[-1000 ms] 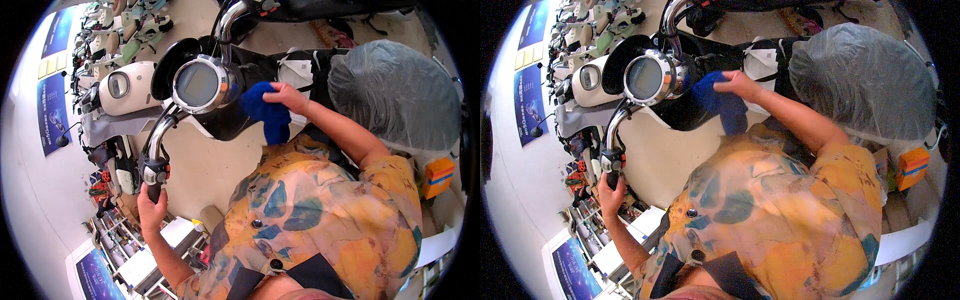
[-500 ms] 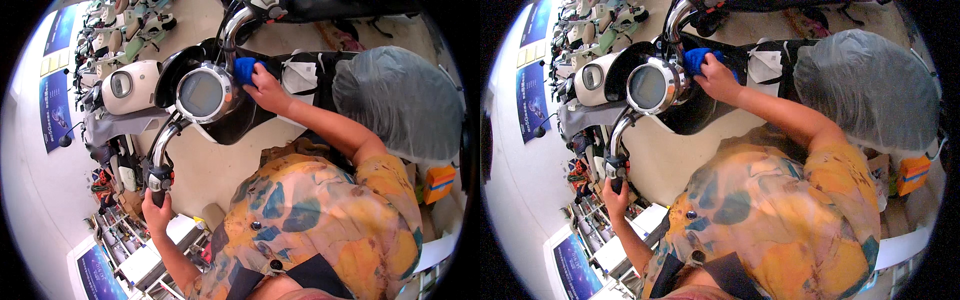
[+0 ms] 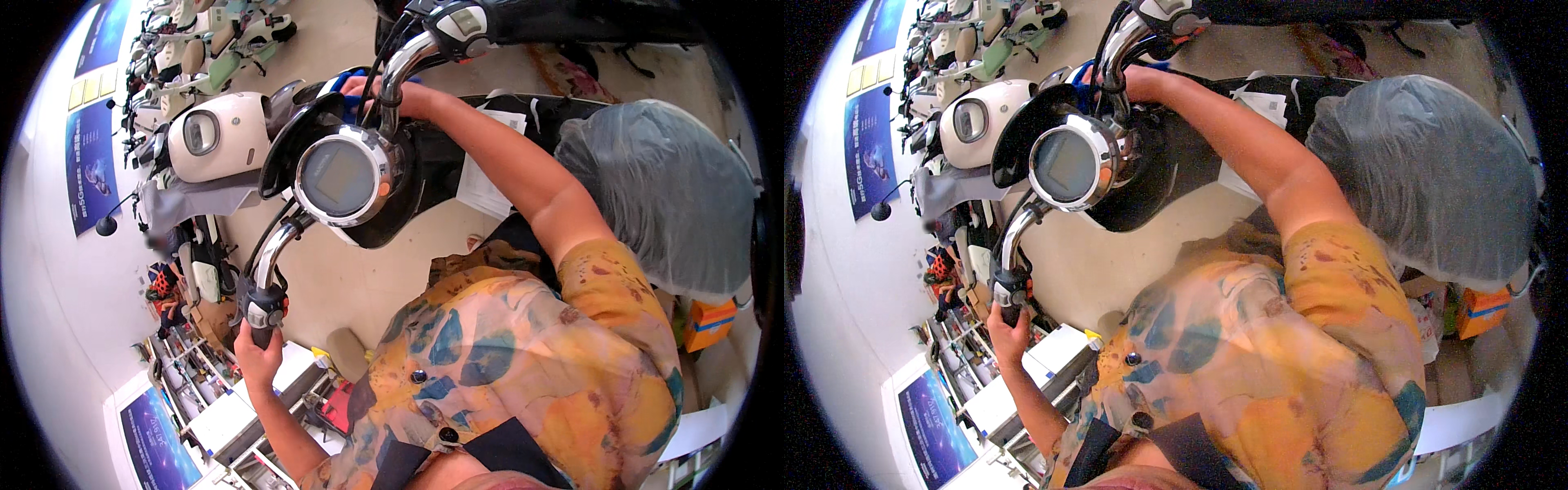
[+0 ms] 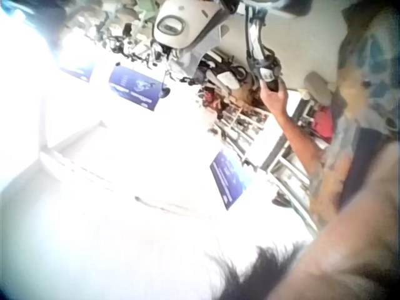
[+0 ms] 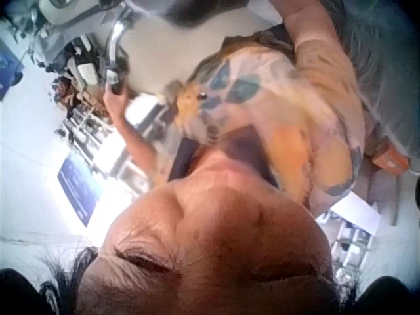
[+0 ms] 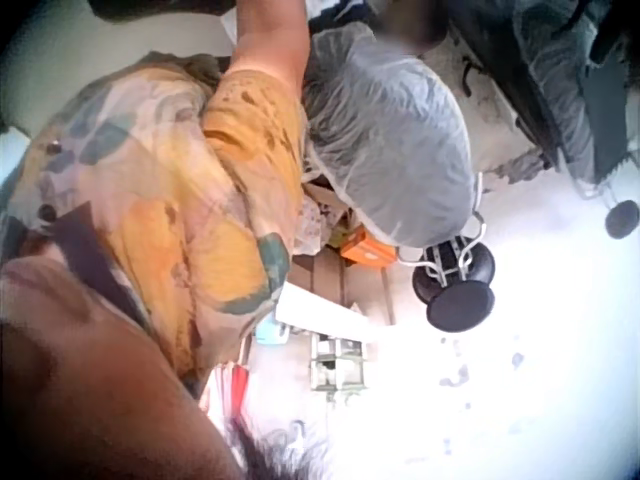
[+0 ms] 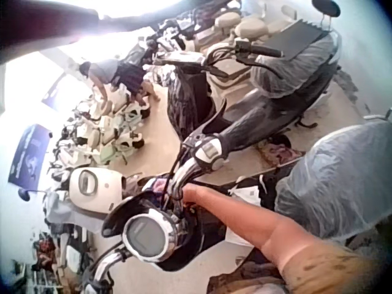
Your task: The person washes a blue cloth in a bucket of water, wrings it out, and wipes down the headlight housing, handlebars, and seat of a white electric scooter.
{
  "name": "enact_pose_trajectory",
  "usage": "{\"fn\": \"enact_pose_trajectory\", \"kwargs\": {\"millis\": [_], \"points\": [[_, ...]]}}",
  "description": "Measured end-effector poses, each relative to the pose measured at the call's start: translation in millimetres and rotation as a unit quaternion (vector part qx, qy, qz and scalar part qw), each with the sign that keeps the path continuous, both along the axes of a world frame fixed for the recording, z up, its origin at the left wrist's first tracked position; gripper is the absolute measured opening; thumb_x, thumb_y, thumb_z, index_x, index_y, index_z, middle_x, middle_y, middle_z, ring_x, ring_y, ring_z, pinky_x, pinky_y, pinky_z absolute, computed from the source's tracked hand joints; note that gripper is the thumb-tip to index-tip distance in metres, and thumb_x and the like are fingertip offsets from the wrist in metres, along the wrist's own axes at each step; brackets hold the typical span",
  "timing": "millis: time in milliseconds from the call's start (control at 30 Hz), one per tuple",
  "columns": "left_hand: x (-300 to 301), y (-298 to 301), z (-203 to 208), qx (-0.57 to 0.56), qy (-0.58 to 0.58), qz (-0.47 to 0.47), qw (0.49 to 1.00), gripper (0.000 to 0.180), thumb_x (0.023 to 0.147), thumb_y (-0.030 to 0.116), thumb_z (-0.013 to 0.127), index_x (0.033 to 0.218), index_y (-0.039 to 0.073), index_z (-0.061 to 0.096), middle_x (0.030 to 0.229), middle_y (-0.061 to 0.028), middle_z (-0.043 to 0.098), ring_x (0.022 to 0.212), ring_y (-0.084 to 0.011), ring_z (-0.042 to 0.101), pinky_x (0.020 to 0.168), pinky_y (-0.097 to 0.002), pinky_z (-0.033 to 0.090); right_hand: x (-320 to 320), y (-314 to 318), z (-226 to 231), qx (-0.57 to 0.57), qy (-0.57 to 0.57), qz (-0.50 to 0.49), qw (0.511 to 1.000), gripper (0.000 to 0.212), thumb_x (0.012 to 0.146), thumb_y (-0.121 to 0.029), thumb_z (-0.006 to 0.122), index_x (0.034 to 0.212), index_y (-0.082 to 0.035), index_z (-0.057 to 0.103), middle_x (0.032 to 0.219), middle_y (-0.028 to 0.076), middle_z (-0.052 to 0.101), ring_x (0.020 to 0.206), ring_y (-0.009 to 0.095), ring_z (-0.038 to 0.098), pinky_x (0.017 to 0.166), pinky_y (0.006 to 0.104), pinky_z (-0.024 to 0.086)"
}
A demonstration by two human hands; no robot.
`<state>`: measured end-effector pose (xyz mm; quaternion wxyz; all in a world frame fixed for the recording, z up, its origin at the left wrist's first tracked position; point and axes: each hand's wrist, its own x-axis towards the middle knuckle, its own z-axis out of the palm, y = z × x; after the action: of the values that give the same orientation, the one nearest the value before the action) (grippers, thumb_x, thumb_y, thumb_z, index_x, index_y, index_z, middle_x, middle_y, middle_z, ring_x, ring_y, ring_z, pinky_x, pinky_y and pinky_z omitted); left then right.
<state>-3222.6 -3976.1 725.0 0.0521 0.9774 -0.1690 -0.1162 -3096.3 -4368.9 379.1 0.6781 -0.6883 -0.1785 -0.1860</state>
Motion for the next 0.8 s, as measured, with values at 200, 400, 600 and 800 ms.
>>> {"fn": "enact_pose_trajectory", "kwargs": {"millis": [200,400,600,800], "points": [[-4,-5,0,-0.002,-0.024,-0.018,1.0,0.033,0.077,0.009,0.067,0.107,0.0,0.059,0.086,-0.0153,0.067,0.077,-0.0246,0.065,0.073,-0.0316,0.049,-6,-10,1,-0.169,0.059,-0.031,0.983,0.025,0.086,-0.015,0.061,0.109,-0.004,0.058,0.101,0.009,0.059,0.093,0.025,0.059,0.085,0.0358,0.046],[-2,-4,-2,0.007,-0.037,-0.016,0.999,0.03,0.075,0.014,0.069,0.1,0.001,0.058,0.081,-0.0169,0.065,0.072,-0.0319,0.064,0.068,-0.0339,0.049,-154,-12,39,-0.02,0.209,-0.036,0.977,0.025,0.085,-0.021,0.063,0.103,-0.004,0.062,0.086,0.014,0.065,0.08,0.023,0.061,0.076,0.0373,0.048],[-8,-12,0,-0.002,-0.064,-0.035,0.997,0.026,0.075,0.016,0.068,0.095,0.003,0.057,0.074,-0.0164,0.061,0.065,-0.0319,0.06,0.063,-0.0354,0.047,-230,-1,96,0.101,0.177,-0.254,0.946,0.028,0.082,-0.012,0.065,0.108,-0.002,0.062,0.1,0.014,0.065,0.08,0.019,0.062,0.075,0.0338,0.049],[-7,-7,1,-0.013,-0.063,-0.046,0.997,0.021,0.078,0.014,0.066,0.09,0.001,0.054,0.065,-0.0097,0.055,0.056,-0.0176,0.049,0.056,-0.0311,0.042,-201,-21,177,-0.141,-0.063,-0.424,0.892,0.026,0.078,-0.005,0.065,0.104,-0.002,0.061,0.11,0.018,0.061,0.088,0.035,0.062,0.074,0.04,0.052]]}}
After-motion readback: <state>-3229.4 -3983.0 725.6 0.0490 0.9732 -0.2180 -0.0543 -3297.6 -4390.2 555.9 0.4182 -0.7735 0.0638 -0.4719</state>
